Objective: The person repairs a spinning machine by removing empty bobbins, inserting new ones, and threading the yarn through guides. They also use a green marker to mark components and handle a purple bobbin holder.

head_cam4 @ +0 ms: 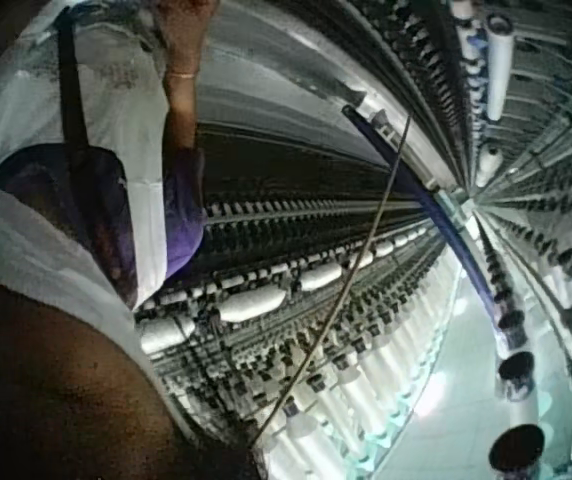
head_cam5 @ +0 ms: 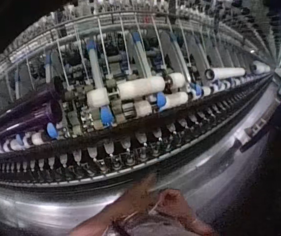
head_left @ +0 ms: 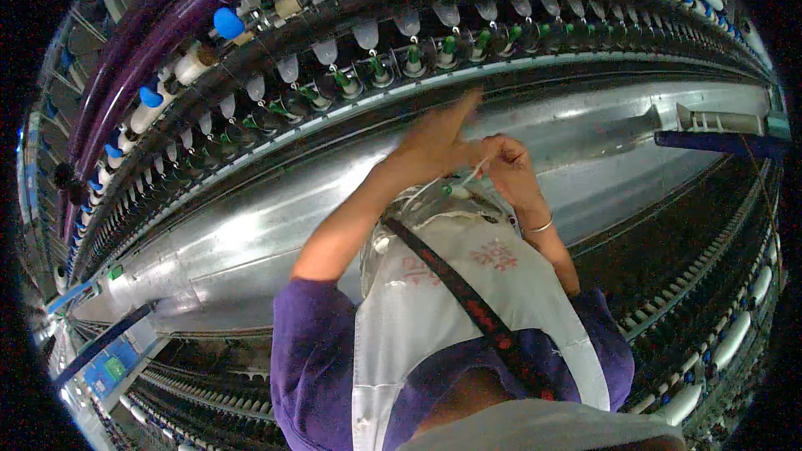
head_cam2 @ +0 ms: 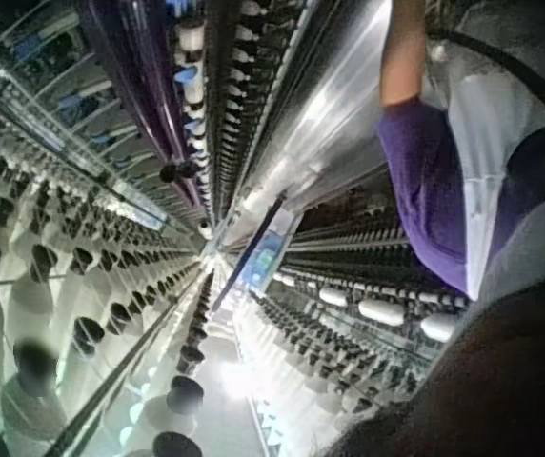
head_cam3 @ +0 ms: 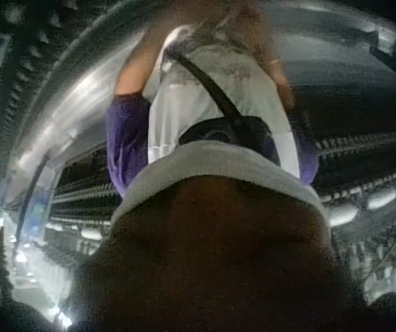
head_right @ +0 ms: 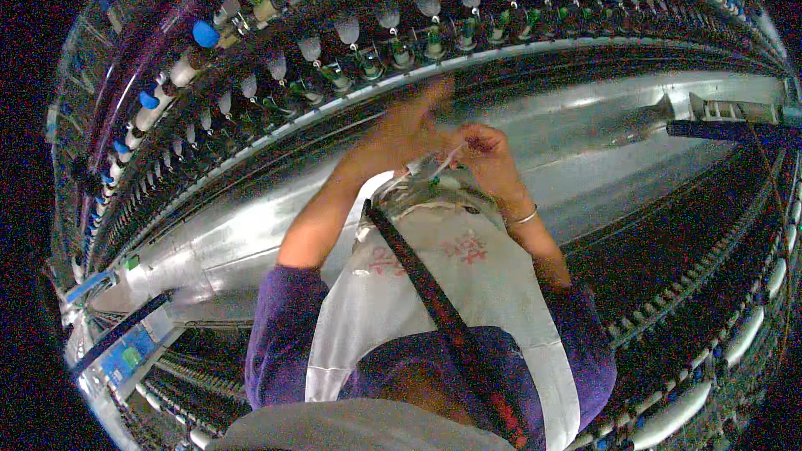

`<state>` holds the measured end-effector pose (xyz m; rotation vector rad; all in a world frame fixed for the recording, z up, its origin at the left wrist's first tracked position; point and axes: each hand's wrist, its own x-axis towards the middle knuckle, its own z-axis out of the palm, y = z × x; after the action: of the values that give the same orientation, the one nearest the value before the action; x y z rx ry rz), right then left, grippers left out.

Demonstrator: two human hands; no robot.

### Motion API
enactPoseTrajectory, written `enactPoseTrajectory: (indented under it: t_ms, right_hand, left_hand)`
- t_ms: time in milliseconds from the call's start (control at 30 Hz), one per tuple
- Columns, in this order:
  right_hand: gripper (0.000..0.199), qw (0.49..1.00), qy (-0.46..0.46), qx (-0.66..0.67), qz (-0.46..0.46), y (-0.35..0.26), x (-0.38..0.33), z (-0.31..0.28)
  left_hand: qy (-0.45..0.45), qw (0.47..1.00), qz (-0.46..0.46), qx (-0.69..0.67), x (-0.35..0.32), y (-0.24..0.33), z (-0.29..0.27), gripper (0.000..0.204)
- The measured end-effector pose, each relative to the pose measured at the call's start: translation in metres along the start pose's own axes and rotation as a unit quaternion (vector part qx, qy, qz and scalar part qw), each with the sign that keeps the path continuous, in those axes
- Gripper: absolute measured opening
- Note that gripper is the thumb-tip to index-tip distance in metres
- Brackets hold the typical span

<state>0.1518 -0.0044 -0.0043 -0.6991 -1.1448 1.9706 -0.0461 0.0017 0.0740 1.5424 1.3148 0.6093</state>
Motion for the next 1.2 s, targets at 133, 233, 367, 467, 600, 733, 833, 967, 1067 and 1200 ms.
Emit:
enactPoseTrajectory:
  t_ms: [133, 233, 367, 467, 600, 733, 833, 967, 1067, 1200]
  right_hand:
    - [0.026, 0.967, 0.054, -0.247, -0.033, -0.002, 0.016, 0.036]
    - [0.046, 0.887, -0.025, -0.452, -0.093, 0.012, 0.027, 0.059]
    - [0.064, 0.918, -0.131, -0.371, 0.043, 0.032, 0.036, 0.062]
    - [0.061, 0.870, -0.131, -0.476, 0.009, 0.043, 0.047, 0.045]
    - [0.050, 0.915, -0.110, -0.347, 0.173, 0.061, 0.058, 0.029]
    - [0.041, 0.904, -0.155, -0.371, 0.147, 0.081, 0.056, 0.036]
    - [0.035, 0.902, -0.183, -0.378, 0.105, 0.092, 0.047, 0.040]
    - [0.037, 0.926, -0.121, -0.339, 0.111, 0.095, 0.035, 0.028]
    - [0.035, 0.937, -0.080, -0.310, 0.138, 0.088, 0.028, 0.014]
    - [0.033, 0.914, -0.054, -0.387, 0.110, 0.076, 0.019, 0.004]
  left_hand:
    - [0.038, 0.856, -0.110, -0.504, -0.045, -0.067, 0.052, 0.045]
    - [0.167, 0.777, -0.184, -0.578, -0.057, -0.095, 0.056, 0.027]
    - [0.247, 0.796, -0.192, -0.518, -0.078, -0.133, 0.043, 0.015]
    - [0.168, 0.946, -0.208, -0.183, -0.111, -0.175, 0.038, 0.013]
    - [-0.178, 0.953, -0.247, 0.012, -0.139, -0.223, 0.071, 0.027]
    - [-0.216, 0.935, -0.282, -0.018, -0.138, -0.244, 0.085, 0.031]
    - [-0.264, 0.933, -0.241, -0.039, -0.135, -0.233, 0.063, 0.028]
    - [-0.250, 0.955, -0.119, 0.105, -0.104, -0.194, 0.022, 0.032]
    - [0.116, 0.989, -0.085, 0.038, -0.042, -0.168, 0.012, 0.043]
    - [0.458, 0.889, 0.005, 0.027, 0.053, -0.167, 0.008, 0.059]
